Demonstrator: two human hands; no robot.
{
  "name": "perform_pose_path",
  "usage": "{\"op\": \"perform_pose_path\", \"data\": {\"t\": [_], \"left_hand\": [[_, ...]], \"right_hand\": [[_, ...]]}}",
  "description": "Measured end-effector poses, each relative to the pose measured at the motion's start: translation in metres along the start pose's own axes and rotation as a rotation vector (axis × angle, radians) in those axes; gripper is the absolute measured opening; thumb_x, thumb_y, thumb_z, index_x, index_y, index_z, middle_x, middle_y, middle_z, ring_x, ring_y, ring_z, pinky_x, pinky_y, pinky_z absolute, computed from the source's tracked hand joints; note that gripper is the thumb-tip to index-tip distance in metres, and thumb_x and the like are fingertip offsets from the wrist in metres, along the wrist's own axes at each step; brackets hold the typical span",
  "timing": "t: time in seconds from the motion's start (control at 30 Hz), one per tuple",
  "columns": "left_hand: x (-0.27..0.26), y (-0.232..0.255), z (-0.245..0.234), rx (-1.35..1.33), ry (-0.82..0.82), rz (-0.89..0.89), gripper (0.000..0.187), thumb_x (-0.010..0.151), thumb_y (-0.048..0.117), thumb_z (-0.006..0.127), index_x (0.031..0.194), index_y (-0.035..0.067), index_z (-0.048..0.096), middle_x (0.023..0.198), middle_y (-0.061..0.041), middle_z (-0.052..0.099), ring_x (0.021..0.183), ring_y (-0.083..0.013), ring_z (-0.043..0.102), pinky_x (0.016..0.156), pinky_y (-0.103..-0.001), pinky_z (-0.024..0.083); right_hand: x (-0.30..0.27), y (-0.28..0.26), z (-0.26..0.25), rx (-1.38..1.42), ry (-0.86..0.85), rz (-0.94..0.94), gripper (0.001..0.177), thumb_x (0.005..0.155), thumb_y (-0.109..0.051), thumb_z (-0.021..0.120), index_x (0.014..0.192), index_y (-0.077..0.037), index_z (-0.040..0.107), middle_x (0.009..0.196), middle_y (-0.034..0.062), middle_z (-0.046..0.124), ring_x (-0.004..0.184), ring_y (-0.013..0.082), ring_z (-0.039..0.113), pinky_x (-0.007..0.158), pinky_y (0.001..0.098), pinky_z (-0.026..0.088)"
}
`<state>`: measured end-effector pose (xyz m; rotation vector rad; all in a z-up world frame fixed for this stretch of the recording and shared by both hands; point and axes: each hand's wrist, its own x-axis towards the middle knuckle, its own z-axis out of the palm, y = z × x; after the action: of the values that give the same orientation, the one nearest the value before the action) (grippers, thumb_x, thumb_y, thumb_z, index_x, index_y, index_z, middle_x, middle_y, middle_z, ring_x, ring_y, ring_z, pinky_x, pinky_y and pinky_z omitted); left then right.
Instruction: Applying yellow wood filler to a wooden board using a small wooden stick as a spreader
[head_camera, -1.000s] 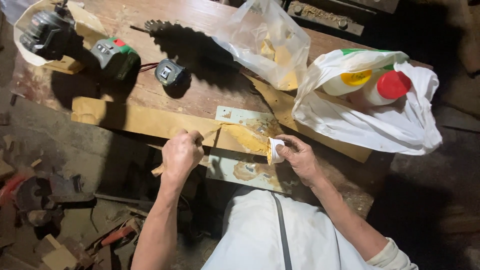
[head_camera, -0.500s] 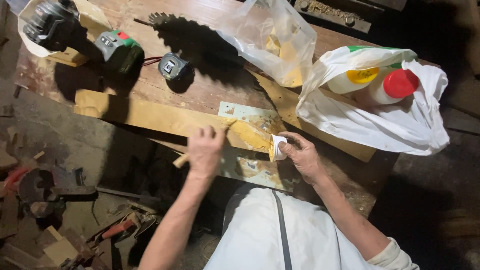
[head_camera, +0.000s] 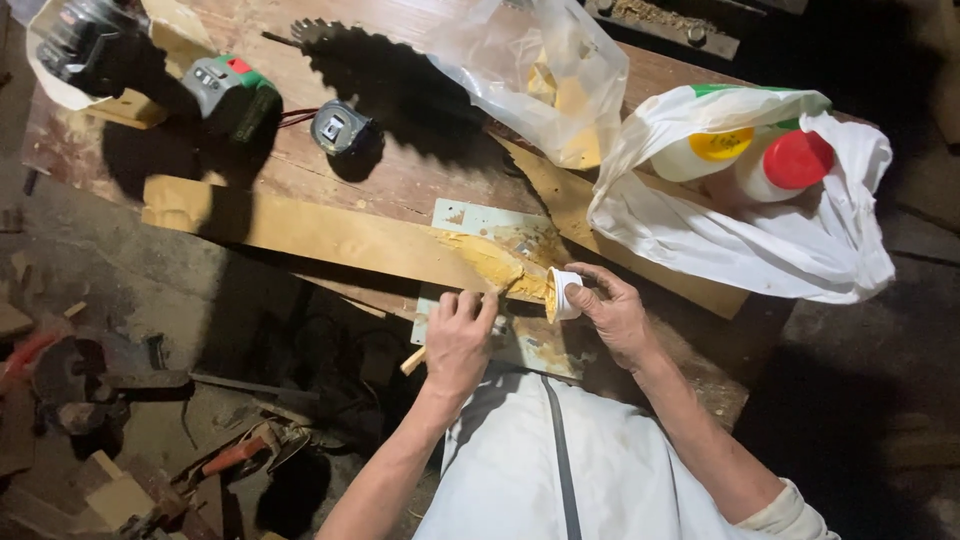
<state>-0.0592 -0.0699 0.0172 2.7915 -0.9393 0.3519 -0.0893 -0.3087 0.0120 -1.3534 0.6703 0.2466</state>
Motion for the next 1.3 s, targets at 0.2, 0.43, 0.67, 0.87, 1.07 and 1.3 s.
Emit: {"op": "perform_pose_path", "data": {"t": [0.2,0.43,0.67,0.87,1.07,1.3], "left_hand": [[-0.02,0.008,-0.031,-0.07,-0.009,-0.015,0.024,0.083,0.0,0.064,0.104,0.012,0.067,0.086,-0.006,0.049,0.073,-0.0266,0.05,0.06,-0.034,0.041],[-0.032,0.013,0.002,-0.14,0.018,-0.036,0.033,0.078,0.0,0.064,0.108,0.012,0.066,0.09,-0.005,0.051,0.079,-0.0279,0.053,0.062,-0.037,0.045],[-0.029,0.024,0.012,-0.227,0.012,-0.031,0.031,0.08,0.001,0.063,0.107,0.015,0.067,0.09,-0.004,0.052,0.078,-0.0265,0.054,0.068,-0.035,0.048],[-0.036,0.022,-0.002,-0.214,-0.032,0.006,0.037,0.074,0.001,0.064,0.108,0.017,0.067,0.085,-0.005,0.051,0.075,-0.0285,0.055,0.068,-0.036,0.05],[-0.026,0.042,0.016,-0.4,-0.234,-0.22,0.037,0.077,0.002,0.07,0.109,0.02,0.073,0.086,-0.006,0.058,0.074,-0.032,0.064,0.065,-0.041,0.055],[-0.023,0.039,-0.013,-0.464,-0.405,-0.471,0.022,0.089,0.017,0.064,0.106,0.028,0.074,0.087,-0.003,0.06,0.074,-0.0316,0.07,0.067,-0.041,0.06]], "right_hand": [[-0.001,0.005,-0.006,0.031,0.01,0.008,0.045,0.088,-0.031,0.083,0.126,-0.008,0.072,0.113,0.0115,0.068,0.093,0.0169,0.064,0.088,0.0337,0.059],[-0.006,0.011,-0.011,0.064,0.012,-0.022,0.045,0.089,-0.029,0.082,0.126,-0.007,0.071,0.112,0.011,0.067,0.091,0.0162,0.063,0.085,0.0334,0.06],[-0.012,0.015,-0.025,0.095,0.041,-0.068,0.043,0.09,-0.025,0.081,0.127,-0.006,0.07,0.111,0.0094,0.067,0.092,0.0143,0.063,0.084,0.0311,0.061],[-0.024,0.012,-0.031,0.119,0.041,-0.081,0.045,0.09,-0.025,0.08,0.128,-0.004,0.069,0.111,0.0105,0.066,0.092,0.0154,0.063,0.083,0.0331,0.062],[-0.04,-0.004,-0.03,0.132,0.031,-0.062,0.043,0.091,-0.023,0.079,0.128,-0.004,0.068,0.111,0.0094,0.066,0.093,0.016,0.065,0.082,0.0342,0.063],[-0.034,0.008,-0.052,0.199,0.043,-0.055,0.042,0.091,-0.021,0.078,0.128,-0.004,0.067,0.108,0.0095,0.065,0.089,0.0186,0.069,0.076,0.0375,0.066]]}}
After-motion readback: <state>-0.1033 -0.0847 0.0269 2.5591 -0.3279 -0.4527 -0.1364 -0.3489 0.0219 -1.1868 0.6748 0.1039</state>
